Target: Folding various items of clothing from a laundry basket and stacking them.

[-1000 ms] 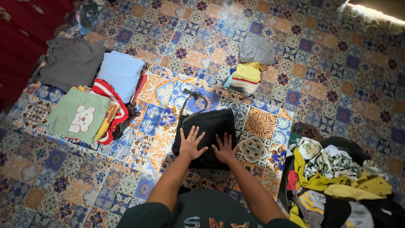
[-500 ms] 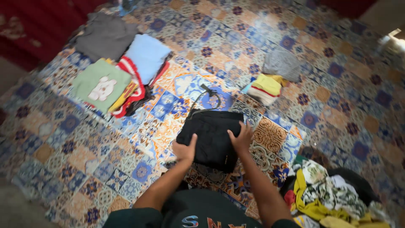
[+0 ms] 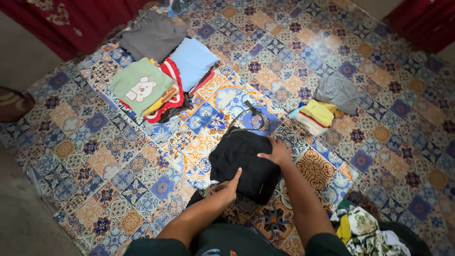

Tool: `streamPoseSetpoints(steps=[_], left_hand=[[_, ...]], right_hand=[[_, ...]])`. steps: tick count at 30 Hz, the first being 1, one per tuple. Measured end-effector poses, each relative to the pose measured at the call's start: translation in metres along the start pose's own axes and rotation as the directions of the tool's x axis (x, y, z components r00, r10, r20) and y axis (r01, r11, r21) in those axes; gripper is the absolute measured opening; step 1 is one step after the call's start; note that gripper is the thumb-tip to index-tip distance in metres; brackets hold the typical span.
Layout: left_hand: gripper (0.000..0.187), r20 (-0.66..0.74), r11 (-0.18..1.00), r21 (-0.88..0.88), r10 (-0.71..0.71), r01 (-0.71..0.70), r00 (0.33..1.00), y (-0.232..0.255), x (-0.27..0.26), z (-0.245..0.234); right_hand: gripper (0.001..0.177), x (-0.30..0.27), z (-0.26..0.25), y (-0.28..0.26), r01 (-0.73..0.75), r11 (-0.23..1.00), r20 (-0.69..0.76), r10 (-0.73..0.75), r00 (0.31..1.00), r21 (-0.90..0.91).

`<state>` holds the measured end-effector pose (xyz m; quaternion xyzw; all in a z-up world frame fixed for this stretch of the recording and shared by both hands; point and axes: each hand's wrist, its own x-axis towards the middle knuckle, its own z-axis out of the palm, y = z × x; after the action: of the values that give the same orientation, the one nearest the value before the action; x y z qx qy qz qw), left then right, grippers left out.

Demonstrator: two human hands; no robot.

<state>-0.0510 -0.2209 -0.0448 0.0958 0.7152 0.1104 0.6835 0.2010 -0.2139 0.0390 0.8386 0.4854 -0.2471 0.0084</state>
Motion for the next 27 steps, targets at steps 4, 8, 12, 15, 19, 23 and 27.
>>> streamPoseSetpoints(steps=[4,8,12,15,19,23,27], left_hand=[[0.147,-0.064,0.999,-0.042,-0.020,0.017,0.998,0.012,-0.009,-0.005],[0.112,0.077,0.995,-0.033,0.102,-0.099,0.992,0.021,0.004,-0.022],[0.104,0.026,0.878,0.255,0.413,-0.405,0.910,0.028,0.004,-0.034],[0.109,-0.053,0.783,0.419,0.527,-0.461,0.848,0.053,-0.026,-0.030],[0.108,-0.050,0.683,0.566,0.587,-0.461,0.808,0.067,-0.026,-0.015],[0.116,-0.004,0.552,0.564,0.745,-0.614,0.667,0.088,-0.007,0.008],[0.109,0.121,0.538,0.485,0.740,-0.690,0.662,0.141,-0.050,0.023]], right_hand=[[0.117,-0.014,0.001,0.000,-0.055,0.998,0.069,0.056,0.996,-0.016],[0.123,-0.013,0.053,0.035,-0.142,0.911,0.160,0.085,0.983,0.386],[0.098,-0.040,0.096,0.041,-0.249,0.540,0.317,-0.037,0.948,0.804],[0.087,-0.041,0.110,0.033,-0.254,0.589,0.311,0.005,0.951,0.767],[0.086,-0.053,0.083,0.008,-0.213,0.609,0.186,0.108,0.977,0.764],[0.082,-0.039,0.081,0.007,-0.080,0.707,-0.059,0.170,0.984,0.702],[0.069,-0.012,0.071,0.003,0.083,0.847,-0.429,0.179,0.885,0.526]])
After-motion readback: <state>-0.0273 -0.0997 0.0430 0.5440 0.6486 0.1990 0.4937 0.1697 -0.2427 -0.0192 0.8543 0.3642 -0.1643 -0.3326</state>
